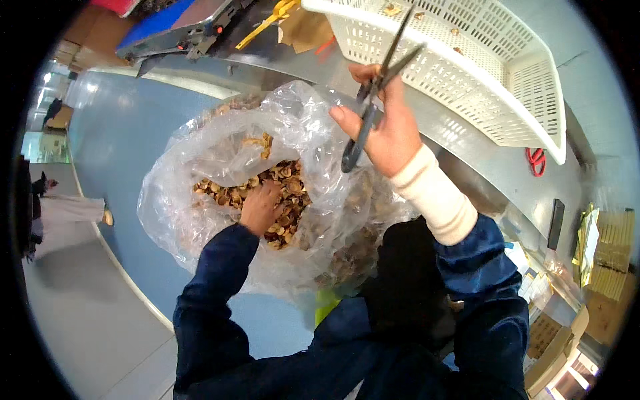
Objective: The person walks through a storage area carrying scissors and a phone, then sits on a stool at a metal workbench. They take dried mushrooms from a large plastic bag and trim the stems using the scissors, placing the trimmed pieces into a white basket.
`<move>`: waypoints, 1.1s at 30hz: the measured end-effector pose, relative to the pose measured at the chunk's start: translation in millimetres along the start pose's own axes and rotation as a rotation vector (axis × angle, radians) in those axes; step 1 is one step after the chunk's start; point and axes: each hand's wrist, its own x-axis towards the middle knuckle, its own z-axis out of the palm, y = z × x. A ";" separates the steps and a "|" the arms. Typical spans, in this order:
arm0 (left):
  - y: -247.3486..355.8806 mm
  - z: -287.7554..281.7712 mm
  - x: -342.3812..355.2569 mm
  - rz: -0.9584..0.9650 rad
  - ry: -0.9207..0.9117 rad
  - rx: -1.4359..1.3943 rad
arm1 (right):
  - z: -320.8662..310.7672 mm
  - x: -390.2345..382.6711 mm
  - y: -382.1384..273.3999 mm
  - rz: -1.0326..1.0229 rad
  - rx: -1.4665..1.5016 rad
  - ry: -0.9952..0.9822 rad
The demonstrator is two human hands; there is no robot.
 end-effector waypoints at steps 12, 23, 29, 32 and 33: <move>4.7 48.7 51.9 -0.259 -0.419 0.020 | -127.7 -91.9 -38.9 0.167 0.004 0.163; 30.5 118.2 8.4 -0.563 -0.112 -0.194 | -209.4 -182.5 -50.8 0.345 -0.106 0.427; 4.7 121.5 -0.6 -0.663 -0.044 -0.386 | -241.6 -226.0 -68.3 0.370 -0.142 0.523; -17.5 133.1 -10.2 -0.617 0.208 -0.716 | -262.0 -251.2 -71.4 0.388 -0.134 0.587; -12.1 121.8 -14.1 -0.572 0.243 -0.967 | -267.2 -261.3 -76.6 0.407 -0.128 0.613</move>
